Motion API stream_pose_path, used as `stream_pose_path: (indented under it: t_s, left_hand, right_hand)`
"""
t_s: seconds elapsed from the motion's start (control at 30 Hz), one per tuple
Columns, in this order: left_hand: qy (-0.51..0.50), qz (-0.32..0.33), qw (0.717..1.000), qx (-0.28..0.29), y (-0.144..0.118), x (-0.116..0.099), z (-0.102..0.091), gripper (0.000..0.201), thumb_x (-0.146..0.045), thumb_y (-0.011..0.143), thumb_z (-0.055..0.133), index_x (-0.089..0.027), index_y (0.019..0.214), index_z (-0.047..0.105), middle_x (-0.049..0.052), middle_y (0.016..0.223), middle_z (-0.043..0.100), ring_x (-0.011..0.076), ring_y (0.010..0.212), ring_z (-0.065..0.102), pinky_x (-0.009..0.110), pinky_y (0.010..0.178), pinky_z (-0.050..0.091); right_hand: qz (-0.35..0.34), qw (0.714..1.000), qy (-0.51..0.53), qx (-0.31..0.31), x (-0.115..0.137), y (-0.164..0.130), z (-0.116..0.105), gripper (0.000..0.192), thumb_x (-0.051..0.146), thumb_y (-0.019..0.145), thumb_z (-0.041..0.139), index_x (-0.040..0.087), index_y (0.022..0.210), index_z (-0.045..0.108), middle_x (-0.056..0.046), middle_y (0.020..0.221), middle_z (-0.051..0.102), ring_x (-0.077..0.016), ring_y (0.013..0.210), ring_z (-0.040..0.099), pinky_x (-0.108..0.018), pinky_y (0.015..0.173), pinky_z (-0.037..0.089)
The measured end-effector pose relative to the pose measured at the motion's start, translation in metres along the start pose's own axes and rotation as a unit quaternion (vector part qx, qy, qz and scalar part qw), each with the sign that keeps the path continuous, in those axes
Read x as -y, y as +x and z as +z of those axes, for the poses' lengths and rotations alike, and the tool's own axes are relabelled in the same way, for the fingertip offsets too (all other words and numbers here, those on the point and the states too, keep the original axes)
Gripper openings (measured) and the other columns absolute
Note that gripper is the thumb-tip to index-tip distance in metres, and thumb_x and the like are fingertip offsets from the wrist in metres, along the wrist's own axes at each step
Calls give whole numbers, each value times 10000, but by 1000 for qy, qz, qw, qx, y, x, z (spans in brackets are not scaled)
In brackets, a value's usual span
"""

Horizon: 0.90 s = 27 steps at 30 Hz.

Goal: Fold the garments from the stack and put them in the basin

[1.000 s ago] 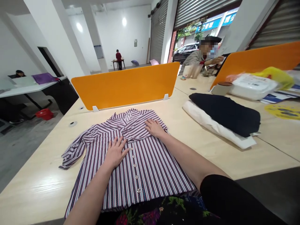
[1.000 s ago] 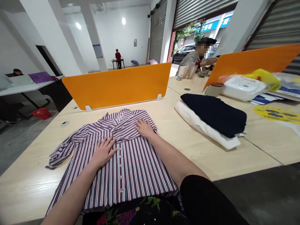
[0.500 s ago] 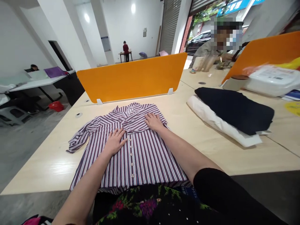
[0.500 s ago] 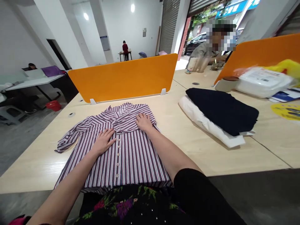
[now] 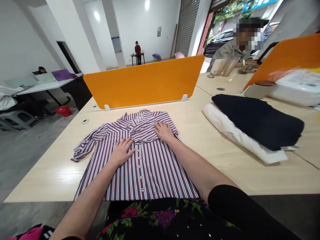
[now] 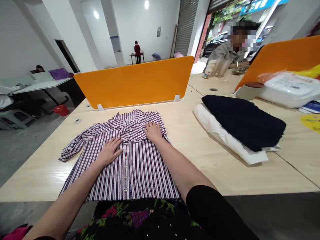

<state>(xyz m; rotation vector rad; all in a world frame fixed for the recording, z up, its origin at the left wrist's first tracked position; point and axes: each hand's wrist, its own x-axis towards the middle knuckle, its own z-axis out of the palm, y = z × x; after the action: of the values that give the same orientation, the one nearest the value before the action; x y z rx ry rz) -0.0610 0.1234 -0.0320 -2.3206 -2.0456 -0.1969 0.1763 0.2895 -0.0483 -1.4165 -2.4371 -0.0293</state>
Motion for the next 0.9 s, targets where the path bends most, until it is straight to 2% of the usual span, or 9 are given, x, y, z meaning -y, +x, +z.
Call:
stream_pose_path:
  t_s: [0.17,0.27,0.33,0.43,0.57,0.63,0.73,0.8,0.9]
  left_hand:
    - [-34,-1,999,-15,-4,4,3,572,-538,933,348,-250,1425,401,44,1502,391,266,1416,268,518,1159,191]
    - [-81,-22,995,-46,8,12,1,512,-483,954,331,-213,1370,459,80,1402,510,233,1334,404,445,1118,292]
    - [-107,-65,989,-77,27,18,-4,465,-439,963,323,-178,1294,520,104,1276,598,214,1209,516,383,1041,380]
    - [-111,-140,979,-100,66,22,-11,382,-407,949,377,-167,1145,602,105,1106,644,206,1050,583,330,926,435]
    - [-97,-159,978,-90,107,23,-9,174,-317,873,535,-187,896,649,74,978,635,194,935,598,297,839,445]
    - [-95,-171,976,-98,116,26,-5,141,-261,876,511,-189,875,632,75,993,621,195,931,592,301,823,442]
    - [-94,-198,969,-116,118,28,-2,175,-232,902,441,-173,899,605,102,1021,604,212,945,582,329,821,441]
    - [-98,-197,968,-118,114,30,-2,150,-253,894,471,-173,892,599,95,1004,609,209,960,577,323,840,440]
    - [-98,-178,971,-127,95,41,-9,174,-321,889,502,-181,940,591,78,1023,615,188,989,566,300,886,435]
  right_hand:
    - [-3,1000,-2,4,0,-1,0,440,392,977,309,225,1332,509,-90,1450,449,-286,1321,358,-524,1084,245]
    - [-5,1000,-3,10,1,-1,-3,450,410,975,318,228,1342,503,-87,1458,441,-277,1331,351,-518,1089,242]
    - [-9,1000,-4,15,1,-1,-4,456,420,971,330,227,1350,498,-87,1457,443,-274,1336,349,-514,1094,239]
    - [-14,1000,-2,18,-1,1,-4,461,425,970,337,228,1356,495,-86,1459,441,-275,1341,348,-507,1096,241]
    - [-20,1000,8,15,-4,3,-3,459,421,967,344,232,1354,501,-86,1456,447,-281,1339,357,-511,1091,253]
    - [-26,1000,12,12,-5,3,-5,457,412,965,348,218,1345,512,-96,1445,459,-283,1331,370,-515,1087,262]
    - [-25,999,29,-6,-4,1,-9,491,416,973,325,191,1386,467,-108,1458,442,-274,1343,360,-537,1095,244]
    - [-37,998,37,-26,-2,0,-10,524,447,976,310,209,1433,406,-93,1500,384,-272,1387,292,-577,1114,173]
    - [-83,996,42,10,-1,-1,-5,523,498,962,330,281,1431,413,-58,1525,347,-282,1413,246,-613,1114,122]
